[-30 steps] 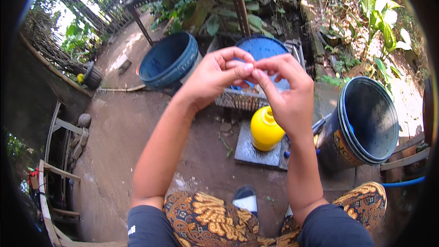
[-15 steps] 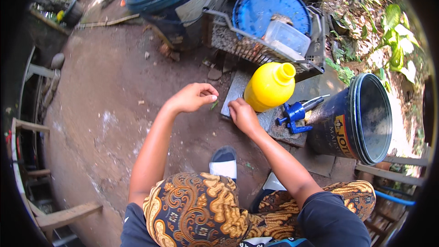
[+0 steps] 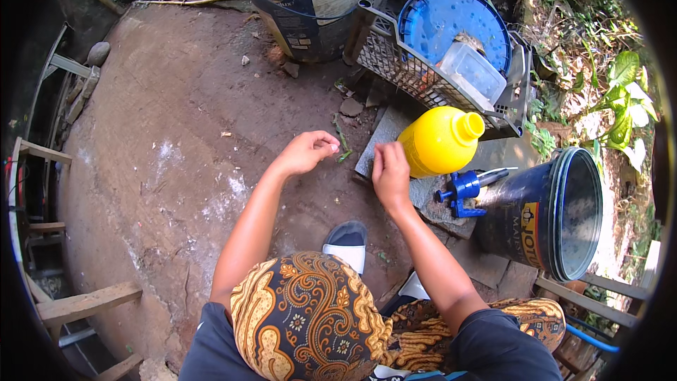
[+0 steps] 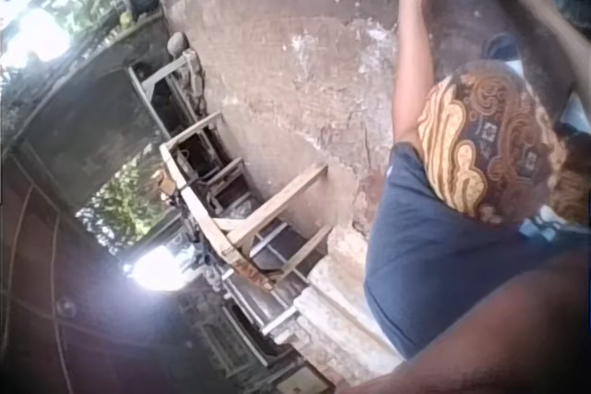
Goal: The person assembles a yellow garden sprayer by inserting a small white tube into the nozzle, attaching the blue pump head, and tightening it. They then pump the sprayer to pressurize it and spray liquid onto nearby potted plants.
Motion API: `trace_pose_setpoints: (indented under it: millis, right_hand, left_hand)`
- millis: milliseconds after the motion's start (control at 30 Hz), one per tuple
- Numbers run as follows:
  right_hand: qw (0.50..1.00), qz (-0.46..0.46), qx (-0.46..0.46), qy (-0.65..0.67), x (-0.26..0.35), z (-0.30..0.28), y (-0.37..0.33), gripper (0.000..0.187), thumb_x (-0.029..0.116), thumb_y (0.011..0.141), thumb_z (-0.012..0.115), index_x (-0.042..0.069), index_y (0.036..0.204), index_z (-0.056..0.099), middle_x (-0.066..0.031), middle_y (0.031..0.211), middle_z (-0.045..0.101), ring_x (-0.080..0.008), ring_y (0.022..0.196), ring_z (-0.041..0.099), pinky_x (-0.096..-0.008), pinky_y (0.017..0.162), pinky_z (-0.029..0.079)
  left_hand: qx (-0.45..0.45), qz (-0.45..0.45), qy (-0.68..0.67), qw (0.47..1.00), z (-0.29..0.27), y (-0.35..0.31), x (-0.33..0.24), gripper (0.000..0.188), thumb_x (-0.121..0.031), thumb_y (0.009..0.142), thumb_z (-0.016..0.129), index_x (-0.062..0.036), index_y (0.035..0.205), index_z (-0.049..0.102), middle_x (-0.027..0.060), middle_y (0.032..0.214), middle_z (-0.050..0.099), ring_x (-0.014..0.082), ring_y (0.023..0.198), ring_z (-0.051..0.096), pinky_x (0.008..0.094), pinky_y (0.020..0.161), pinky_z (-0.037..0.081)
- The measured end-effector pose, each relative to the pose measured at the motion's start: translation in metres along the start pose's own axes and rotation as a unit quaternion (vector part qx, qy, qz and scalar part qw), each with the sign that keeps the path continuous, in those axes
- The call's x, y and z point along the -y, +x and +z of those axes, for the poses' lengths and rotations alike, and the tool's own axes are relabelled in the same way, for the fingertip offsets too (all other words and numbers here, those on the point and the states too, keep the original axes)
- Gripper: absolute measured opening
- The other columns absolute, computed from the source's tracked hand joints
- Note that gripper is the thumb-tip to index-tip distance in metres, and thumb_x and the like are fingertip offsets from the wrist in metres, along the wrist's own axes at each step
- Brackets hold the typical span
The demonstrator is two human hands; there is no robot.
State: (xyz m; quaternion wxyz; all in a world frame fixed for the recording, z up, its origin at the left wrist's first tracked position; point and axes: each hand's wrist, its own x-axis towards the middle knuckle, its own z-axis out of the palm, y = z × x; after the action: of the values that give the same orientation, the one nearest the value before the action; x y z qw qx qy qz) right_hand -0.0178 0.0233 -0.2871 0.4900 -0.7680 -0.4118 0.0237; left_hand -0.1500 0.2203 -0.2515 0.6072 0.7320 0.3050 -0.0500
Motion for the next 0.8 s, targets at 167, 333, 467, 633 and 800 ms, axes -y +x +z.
trace_pose_setpoints:
  millis: [167, 333, 467, 633, 800]
  right_hand:
    - [0.999, -0.016, 0.032, -0.009, -0.004, 0.0, -0.002, 0.006, 0.001, 0.094, 0.063, -0.003, 0.098, 0.06, -0.0204, 0.095, 0.059, -0.0421, 0.087, 0.062, -0.0487, 0.076, 0.05]
    - [0.994, -0.017, 0.053, -0.091, -0.026, 0.01, -0.026, 0.007, -0.002, 0.092, 0.064, -0.004, 0.098, 0.061, -0.0207, 0.092, 0.059, -0.0393, 0.082, 0.063, -0.0444, 0.073, 0.051]
    - [0.998, -0.039, -0.003, 0.044, 0.016, -0.001, 0.005, 0.005, -0.001, 0.094, 0.062, -0.004, 0.095, 0.058, -0.0213, 0.091, 0.057, -0.0424, 0.085, 0.061, -0.0478, 0.076, 0.05]
    - [0.995, -0.013, 0.086, -0.051, -0.02, 0.01, -0.012, 0.009, 0.002, 0.092, 0.066, -0.002, 0.099, 0.061, -0.0197, 0.094, 0.059, -0.04, 0.086, 0.063, -0.0454, 0.074, 0.051]
    - [0.997, -0.03, 0.038, 0.064, 0.035, -0.019, 0.031, 0.012, 0.002, 0.089, 0.07, 0.0, 0.1, 0.065, -0.0157, 0.093, 0.062, -0.0331, 0.079, 0.065, -0.0415, 0.067, 0.051]
  left_hand:
    - [0.019, 0.014, -0.028, 0.999, 0.005, 0.019, 0.01, 0.027, -0.021, 0.1, 0.067, -0.0009, 0.119, 0.067, 0.0069, 0.107, 0.074, 0.0129, 0.1, 0.067, 0.0291, 0.087, 0.053]
    - [-0.034, 0.035, -0.001, 0.999, 0.014, 0.023, -0.007, 0.022, -0.024, 0.1, 0.069, -0.0029, 0.107, 0.071, 0.0036, 0.093, 0.073, 0.0088, 0.086, 0.065, 0.0249, 0.079, 0.052]
    - [-0.047, -0.064, 0.078, 0.994, 0.008, 0.011, -0.025, 0.02, -0.023, 0.099, 0.069, -0.0036, 0.099, 0.073, 0.0026, 0.089, 0.073, 0.0079, 0.078, 0.06, 0.0255, 0.076, 0.051]
    - [-0.07, 0.121, 0.032, 0.99, 0.015, 0.014, -0.006, 0.019, -0.017, 0.1, 0.068, -0.0006, 0.106, 0.075, 0.0088, 0.099, 0.077, 0.0098, 0.091, 0.07, 0.0279, 0.083, 0.055]
    - [-0.015, 0.091, -0.101, 0.991, 0.016, 0.002, -0.034, 0.023, -0.014, 0.099, 0.069, 0.0001, 0.117, 0.073, 0.0076, 0.105, 0.076, 0.0113, 0.094, 0.068, 0.0276, 0.084, 0.055]
